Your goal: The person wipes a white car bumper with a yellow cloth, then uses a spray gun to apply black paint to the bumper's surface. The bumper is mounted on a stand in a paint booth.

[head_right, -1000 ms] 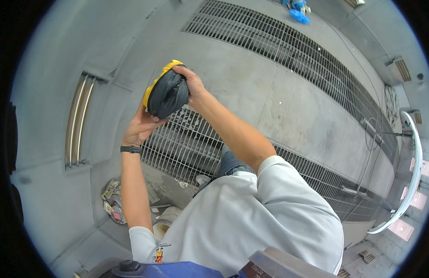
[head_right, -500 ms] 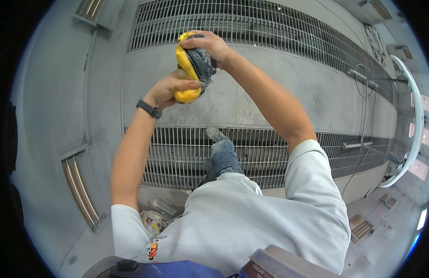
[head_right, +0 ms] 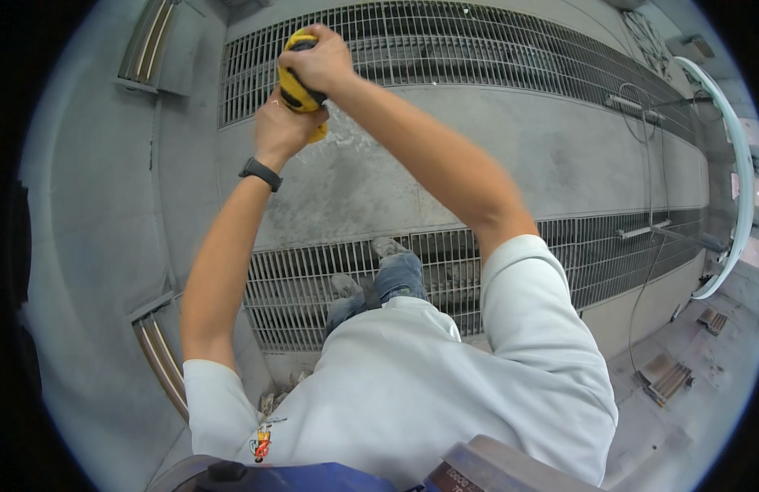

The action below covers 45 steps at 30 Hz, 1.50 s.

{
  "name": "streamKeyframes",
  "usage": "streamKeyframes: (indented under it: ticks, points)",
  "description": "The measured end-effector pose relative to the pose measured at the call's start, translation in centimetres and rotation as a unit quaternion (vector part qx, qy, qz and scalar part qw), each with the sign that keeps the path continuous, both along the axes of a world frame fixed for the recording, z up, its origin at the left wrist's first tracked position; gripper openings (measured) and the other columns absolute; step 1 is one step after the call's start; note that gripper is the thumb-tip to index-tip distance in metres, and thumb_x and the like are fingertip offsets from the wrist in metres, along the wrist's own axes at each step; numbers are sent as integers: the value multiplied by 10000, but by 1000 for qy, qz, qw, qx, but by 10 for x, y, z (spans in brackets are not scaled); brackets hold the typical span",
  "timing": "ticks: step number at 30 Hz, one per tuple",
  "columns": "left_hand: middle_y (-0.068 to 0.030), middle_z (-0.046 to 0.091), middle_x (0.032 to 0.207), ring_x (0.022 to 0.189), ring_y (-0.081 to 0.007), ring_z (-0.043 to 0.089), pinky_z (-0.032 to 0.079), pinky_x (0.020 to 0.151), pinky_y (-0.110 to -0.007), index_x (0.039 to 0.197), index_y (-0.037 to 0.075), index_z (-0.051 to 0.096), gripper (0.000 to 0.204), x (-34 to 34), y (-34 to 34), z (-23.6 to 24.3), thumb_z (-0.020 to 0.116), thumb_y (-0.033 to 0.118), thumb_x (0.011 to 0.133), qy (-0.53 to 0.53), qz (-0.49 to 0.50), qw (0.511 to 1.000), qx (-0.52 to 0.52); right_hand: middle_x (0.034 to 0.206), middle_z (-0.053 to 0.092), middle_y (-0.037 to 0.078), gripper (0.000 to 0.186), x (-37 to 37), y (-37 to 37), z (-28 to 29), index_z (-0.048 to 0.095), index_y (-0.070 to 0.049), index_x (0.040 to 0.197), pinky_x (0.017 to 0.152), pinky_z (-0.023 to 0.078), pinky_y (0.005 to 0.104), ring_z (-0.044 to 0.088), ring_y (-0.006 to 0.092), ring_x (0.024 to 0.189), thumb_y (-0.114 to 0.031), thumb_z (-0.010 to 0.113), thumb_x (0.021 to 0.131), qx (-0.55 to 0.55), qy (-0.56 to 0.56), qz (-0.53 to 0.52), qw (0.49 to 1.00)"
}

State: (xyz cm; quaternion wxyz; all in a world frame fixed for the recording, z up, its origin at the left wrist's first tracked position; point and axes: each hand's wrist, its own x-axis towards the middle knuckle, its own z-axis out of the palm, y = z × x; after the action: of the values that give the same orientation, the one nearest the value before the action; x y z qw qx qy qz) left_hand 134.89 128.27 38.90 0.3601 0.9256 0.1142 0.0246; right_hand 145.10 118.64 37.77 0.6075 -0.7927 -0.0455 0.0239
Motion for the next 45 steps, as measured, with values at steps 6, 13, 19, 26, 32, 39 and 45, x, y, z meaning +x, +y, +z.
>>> streamKeyframes:
  ticks: [6,13,19,26,32,39,45]
  points:
    - [-86,741,1024,887,-188,730,622,777,-354,1142,14,699,358,-24,19,14,744,295,924,122,-231,759,-596,1430,547,200,874,-9,-92,52,280,-42,1595,1016,589,456,600,387,1305,-270,770,909,358,116,334,864]
    - [-263,289,1638,1482,-573,272,486,1077,-652,1628,49,195,1001,-102,10,-15,735,454,889,158,-312,358,-866,1343,622,169,678,-104,-42,59,540,-62,1420,1007,590,511,648,421,1214,-70,818,801,411,111,332,842]
    - [-211,131,1697,1552,-527,-23,357,1150,-722,1659,209,118,1262,-177,31,-33,933,445,726,141,-153,201,-957,1082,708,50,366,-130,-9,27,739,-64,1065,949,565,325,672,195,1012,-40,852,718,243,60,414,875]
    - [-174,475,1415,938,-190,566,552,579,-238,1550,78,295,847,-142,0,-9,792,98,864,244,-103,443,-857,1014,715,66,400,-104,-57,-10,733,-34,1000,845,584,340,684,197,927,-145,943,678,333,191,346,856]
    - [-25,665,874,717,-131,632,502,615,-277,1077,5,672,282,-20,-164,-54,795,81,835,282,-80,809,-510,846,726,191,648,-24,-223,-51,732,60,938,771,573,355,704,245,810,-490,890,634,81,50,128,987]
    - [-84,720,817,727,-198,694,535,658,-354,859,-35,687,210,135,-426,-78,784,111,744,144,-291,926,-191,925,728,272,456,70,-461,-67,771,1,974,822,588,393,728,370,851,-348,786,681,-152,-58,-241,957]
    - [-224,751,864,864,-392,744,583,753,-431,823,-37,703,315,187,-585,-39,818,246,746,-11,-474,878,62,1141,728,250,544,80,-624,-32,732,43,1080,980,548,329,708,326,1106,-369,764,726,-151,16,-402,903]
